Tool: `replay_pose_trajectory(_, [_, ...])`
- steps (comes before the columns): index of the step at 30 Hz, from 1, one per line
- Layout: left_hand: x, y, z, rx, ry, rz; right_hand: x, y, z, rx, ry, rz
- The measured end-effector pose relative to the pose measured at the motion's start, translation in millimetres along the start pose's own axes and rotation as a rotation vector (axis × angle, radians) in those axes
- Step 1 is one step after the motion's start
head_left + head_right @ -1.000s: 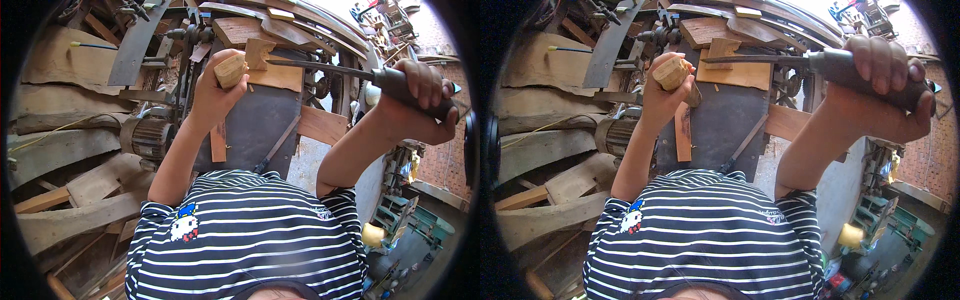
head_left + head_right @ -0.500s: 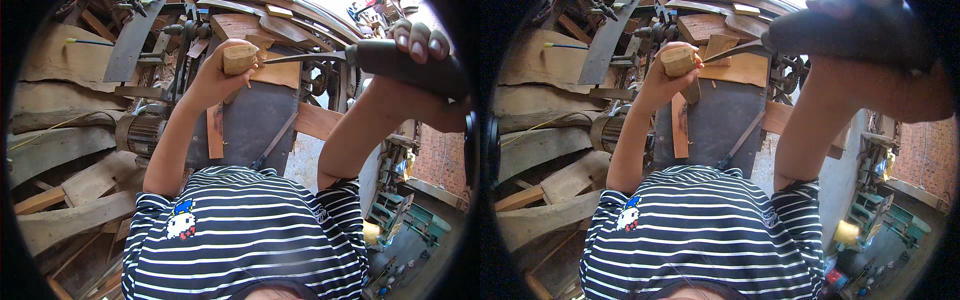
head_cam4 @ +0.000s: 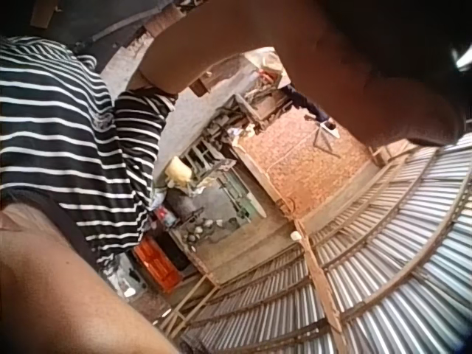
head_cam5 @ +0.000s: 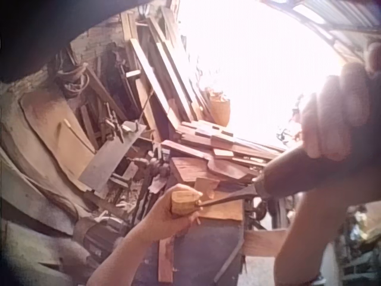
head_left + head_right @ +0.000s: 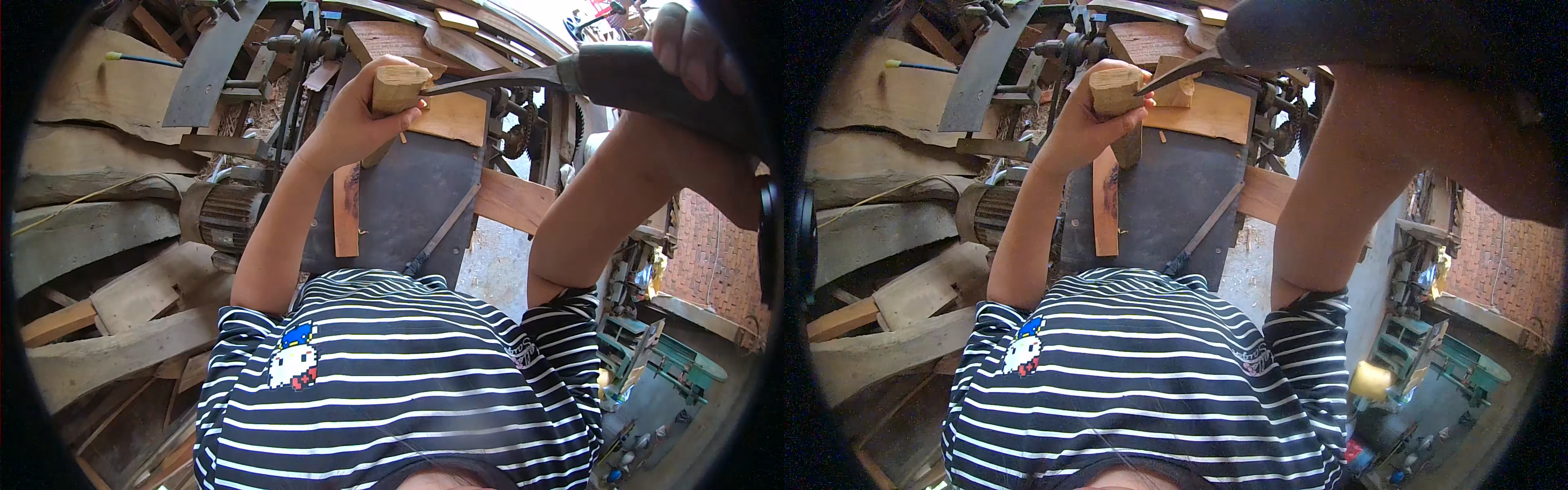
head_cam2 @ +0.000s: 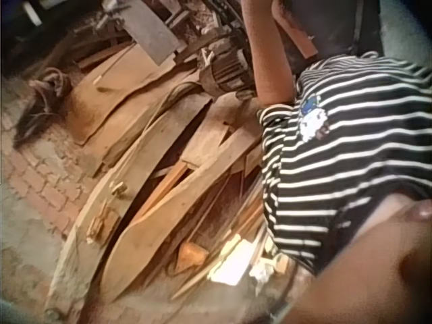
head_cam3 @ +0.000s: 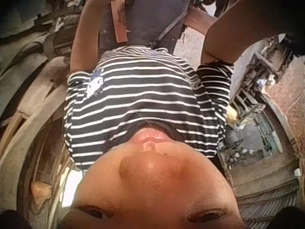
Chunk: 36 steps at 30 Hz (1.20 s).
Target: The person files a piece of wood with a metal file and then carves the wooden piece using a chisel. Afterwards, the person sets down the tool and holds and turns the carved wood by hand.
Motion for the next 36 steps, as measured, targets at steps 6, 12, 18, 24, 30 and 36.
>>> replay_pose_trajectory(6, [-4,0,2,0.002,-0.033,0.004,-1,-9,-10,0.014,0.034,0.017])
replay_pose_trajectory(12, [-2,-3,3,-0.003,-0.033,-0.01,13,-2,30,0.041,0.077,0.026])
replay_pose_trajectory(18, [-9,0,7,0.023,-0.109,-0.02,13,1,47,0.066,0.112,0.033])
replay_pose_trajectory(24, [-21,0,24,0.193,-0.17,0.197,29,4,88,0.088,0.165,0.023])
replay_pose_trajectory(30, [-4,14,35,0.264,-0.293,0.291,11,7,99,0.099,0.212,0.009])
replay_pose_trajectory(36, [-7,18,47,0.209,-0.284,0.193,18,0,133,0.144,0.196,-0.009])
Point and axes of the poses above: each hand's wrist, its own y-axis away from the middle knuckle, its own z-axis out of the palm, x = y × z, the point moved 2 cm from there along -y, towards the middle knuckle, and after that the axes turned 6 degrees about -z, right-handed, at the moved point
